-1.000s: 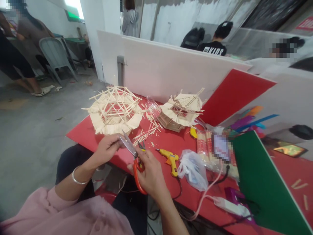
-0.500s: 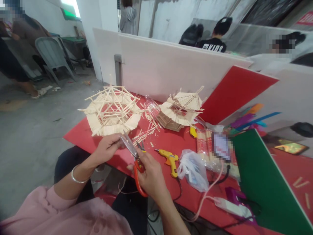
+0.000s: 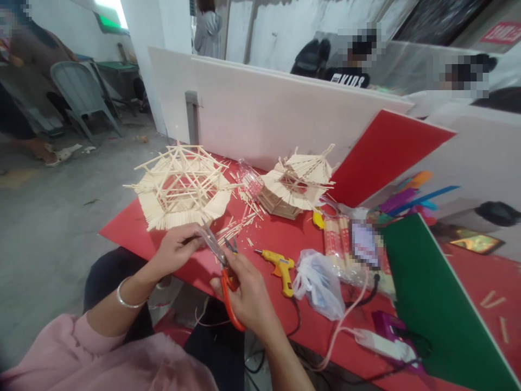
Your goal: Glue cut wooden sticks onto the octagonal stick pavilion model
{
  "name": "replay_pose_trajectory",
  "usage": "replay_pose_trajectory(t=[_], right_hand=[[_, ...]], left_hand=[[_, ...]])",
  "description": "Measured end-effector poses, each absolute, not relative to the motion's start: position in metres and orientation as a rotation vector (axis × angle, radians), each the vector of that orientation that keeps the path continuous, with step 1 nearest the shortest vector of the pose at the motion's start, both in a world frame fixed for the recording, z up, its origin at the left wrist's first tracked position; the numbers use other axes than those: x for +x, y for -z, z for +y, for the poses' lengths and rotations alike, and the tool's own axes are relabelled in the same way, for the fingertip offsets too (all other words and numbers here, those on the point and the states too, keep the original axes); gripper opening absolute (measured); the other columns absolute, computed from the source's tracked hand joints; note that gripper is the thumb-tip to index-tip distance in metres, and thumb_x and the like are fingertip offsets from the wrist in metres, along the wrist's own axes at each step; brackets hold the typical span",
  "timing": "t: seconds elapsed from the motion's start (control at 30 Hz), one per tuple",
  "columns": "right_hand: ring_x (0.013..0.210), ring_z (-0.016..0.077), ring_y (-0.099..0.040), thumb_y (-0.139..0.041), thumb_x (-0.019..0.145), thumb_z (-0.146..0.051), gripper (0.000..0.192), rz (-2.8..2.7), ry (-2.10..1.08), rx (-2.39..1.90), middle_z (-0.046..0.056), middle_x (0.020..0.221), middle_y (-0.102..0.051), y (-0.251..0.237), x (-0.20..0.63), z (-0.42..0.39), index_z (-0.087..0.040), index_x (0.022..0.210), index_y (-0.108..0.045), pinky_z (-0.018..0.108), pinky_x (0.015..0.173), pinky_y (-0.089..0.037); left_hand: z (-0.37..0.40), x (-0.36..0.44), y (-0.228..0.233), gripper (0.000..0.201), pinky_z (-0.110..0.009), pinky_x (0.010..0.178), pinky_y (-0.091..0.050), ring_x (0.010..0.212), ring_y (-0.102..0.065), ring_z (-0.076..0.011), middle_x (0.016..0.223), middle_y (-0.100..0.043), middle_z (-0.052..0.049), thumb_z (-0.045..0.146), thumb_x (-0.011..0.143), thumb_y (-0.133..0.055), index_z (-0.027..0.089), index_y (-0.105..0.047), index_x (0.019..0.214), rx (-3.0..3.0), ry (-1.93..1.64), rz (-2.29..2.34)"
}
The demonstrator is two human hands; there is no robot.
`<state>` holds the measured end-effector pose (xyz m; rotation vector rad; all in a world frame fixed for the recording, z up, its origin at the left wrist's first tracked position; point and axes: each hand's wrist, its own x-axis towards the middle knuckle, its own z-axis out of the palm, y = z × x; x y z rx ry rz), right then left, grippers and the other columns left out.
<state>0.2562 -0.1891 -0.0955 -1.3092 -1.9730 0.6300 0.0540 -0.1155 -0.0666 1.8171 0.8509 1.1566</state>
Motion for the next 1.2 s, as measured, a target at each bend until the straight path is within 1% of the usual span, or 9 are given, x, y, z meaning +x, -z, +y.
replay_pose_trajectory(t=[0.1,0.23,0.47,0.67,0.8,0.93,1.03,1.1,1.2], right_hand=[[0.097,0.0203,-0.066,-0.059,0.091,-0.035,0.051,-1.965,-0.604,-1.317,0.008,0.109,-0.068,0.096,0.256,-0.188,-0.023,0.140,-0.052,0.032,0.085,-0.055],[0.091,0.0206,-0.068,-0.062,0.090,-0.036,0.050,-1.972,-0.469,-1.323,0.009,0.104,-0.070,0.096,0.255,-0.186,-0.020,0.137,-0.054,0.031,0.081,-0.056],[0.087,0.0207,-0.070,-0.063,0.091,-0.034,0.043,-1.950,-0.312,-1.238,0.010,0.100,-0.074,0.103,0.254,-0.184,-0.016,0.130,-0.059,0.028,0.072,-0.057],[0.076,0.0194,-0.069,-0.063,0.091,-0.034,0.044,-1.943,-0.266,-1.248,0.008,0.089,-0.073,0.106,0.254,-0.183,-0.017,0.132,-0.059,0.028,0.068,-0.057],[0.074,0.0196,-0.069,-0.063,0.091,-0.034,0.043,-1.937,-0.243,-1.265,0.007,0.086,-0.073,0.107,0.255,-0.184,-0.017,0.130,-0.060,0.028,0.067,-0.056],[0.075,0.0193,-0.071,-0.061,0.091,-0.036,0.040,-1.918,-0.287,-1.298,0.008,0.088,-0.075,0.112,0.259,-0.186,-0.017,0.126,-0.063,0.028,0.069,-0.057],[0.076,0.0192,-0.072,-0.060,0.092,-0.040,0.038,-1.867,-0.298,-1.362,0.008,0.091,-0.077,0.117,0.264,-0.186,-0.017,0.121,-0.066,0.028,0.071,-0.058],[0.084,0.0209,-0.073,-0.059,0.092,-0.043,0.041,-1.858,-0.294,-1.395,0.010,0.098,-0.077,0.117,0.267,-0.186,-0.017,0.122,-0.066,0.030,0.076,-0.059],[0.097,0.0237,-0.071,-0.058,0.089,-0.045,0.047,-1.936,-0.320,-1.444,0.011,0.111,-0.074,0.113,0.269,-0.185,-0.018,0.127,-0.062,0.034,0.083,-0.058]], left_hand=[[-0.114,0.055,0.066,0.019,-0.023,0.061,-0.045,0.064,-0.057,-0.0121,0.069,-0.063,-0.002,0.023,0.091,-0.056,0.016,-0.068,0.077,1.823,-1.165,0.849],[-0.112,0.056,0.065,0.018,-0.023,0.062,-0.046,0.065,-0.059,-0.0124,0.070,-0.064,-0.002,0.019,0.090,-0.055,0.017,-0.068,0.077,1.822,-1.196,0.837],[-0.111,0.058,0.071,0.024,-0.022,0.059,-0.041,0.060,-0.050,-0.0099,0.064,-0.056,0.001,0.019,0.092,-0.053,0.016,-0.060,0.069,1.846,-1.206,0.785],[-0.109,0.060,0.080,0.025,-0.022,0.057,-0.036,0.060,-0.045,-0.0095,0.063,-0.051,0.002,0.024,0.093,-0.052,0.015,-0.055,0.069,1.821,-1.121,0.822],[-0.108,0.062,0.084,0.026,-0.022,0.058,-0.034,0.060,-0.042,-0.0093,0.063,-0.047,0.003,0.025,0.092,-0.051,0.015,-0.052,0.068,1.790,-1.061,0.853],[-0.108,0.064,0.084,0.029,-0.022,0.056,-0.032,0.058,-0.038,-0.0088,0.061,-0.042,0.004,0.030,0.092,-0.051,0.016,-0.049,0.066,1.728,-1.029,0.843],[-0.108,0.064,0.082,0.030,-0.022,0.057,-0.033,0.059,-0.039,-0.0088,0.063,-0.044,0.004,0.034,0.094,-0.048,0.016,-0.051,0.070,1.662,-0.996,0.816],[-0.107,0.065,0.080,0.029,-0.022,0.058,-0.034,0.060,-0.041,-0.0088,0.064,-0.046,0.003,0.034,0.095,-0.047,0.016,-0.052,0.073,1.642,-0.986,0.801],[-0.106,0.065,0.080,0.031,-0.023,0.058,-0.036,0.060,-0.043,-0.0091,0.064,-0.047,0.003,0.034,0.096,-0.046,0.017,-0.050,0.070,1.670,-0.988,0.774]])
